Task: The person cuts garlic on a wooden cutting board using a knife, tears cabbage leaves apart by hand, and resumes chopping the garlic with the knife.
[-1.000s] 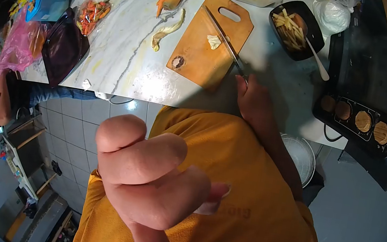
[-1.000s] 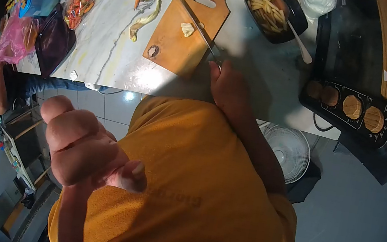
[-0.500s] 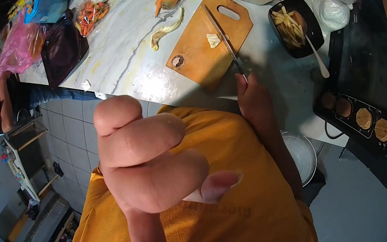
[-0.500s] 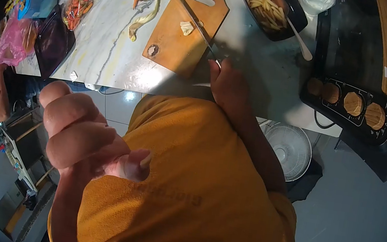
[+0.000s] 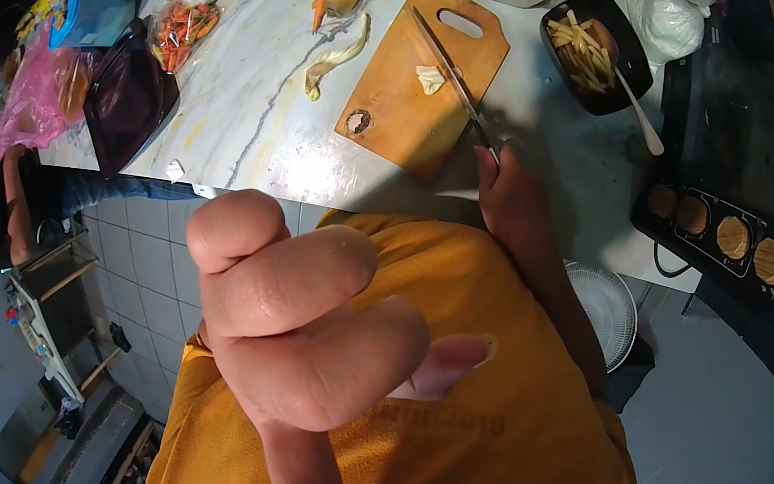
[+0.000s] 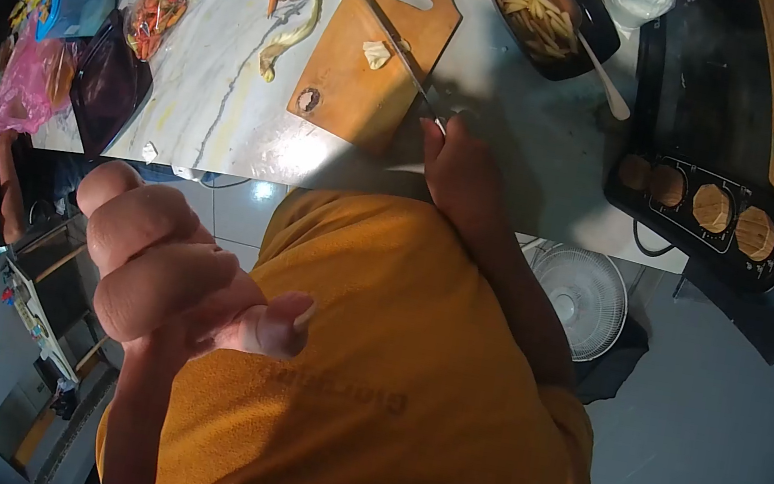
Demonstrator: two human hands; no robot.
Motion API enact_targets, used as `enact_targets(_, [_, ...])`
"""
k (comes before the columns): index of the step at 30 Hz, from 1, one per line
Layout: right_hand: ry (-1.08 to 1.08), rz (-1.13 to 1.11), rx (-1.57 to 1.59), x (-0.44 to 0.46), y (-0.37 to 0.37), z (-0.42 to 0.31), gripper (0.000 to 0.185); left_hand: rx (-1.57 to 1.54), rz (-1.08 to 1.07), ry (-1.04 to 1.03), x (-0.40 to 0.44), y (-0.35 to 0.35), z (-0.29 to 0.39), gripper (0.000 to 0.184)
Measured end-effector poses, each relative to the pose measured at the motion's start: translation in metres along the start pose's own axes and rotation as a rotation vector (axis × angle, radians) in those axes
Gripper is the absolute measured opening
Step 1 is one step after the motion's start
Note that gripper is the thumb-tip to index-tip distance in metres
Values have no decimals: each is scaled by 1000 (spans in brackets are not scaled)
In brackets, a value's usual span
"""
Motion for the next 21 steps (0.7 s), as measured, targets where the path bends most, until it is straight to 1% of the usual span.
enact_targets(6, [15, 14, 3, 1, 1, -1, 45, -21, 0, -52, 2, -3, 6, 26])
enact_targets(16, [-10, -7, 1, 0, 0, 1, 43, -23, -41, -26, 8, -13, -1, 31])
enact_targets(19, [2, 21, 43, 2, -5, 8, 43, -9, -96, 49, 6, -18, -13, 33])
enact_targets(21, [234, 102, 45, 2, -11, 6, 41, 19, -186, 250, -12, -35, -48, 34])
Point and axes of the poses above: each hand's wrist, its own x-axis towards the middle knuckle, its own y-axis out of the back of the hand, z = x × y, the point moved 10 cm from there along x, towards the middle knuckle, and after that the axes turned 5 degrees about z, right-handed, at the moved point
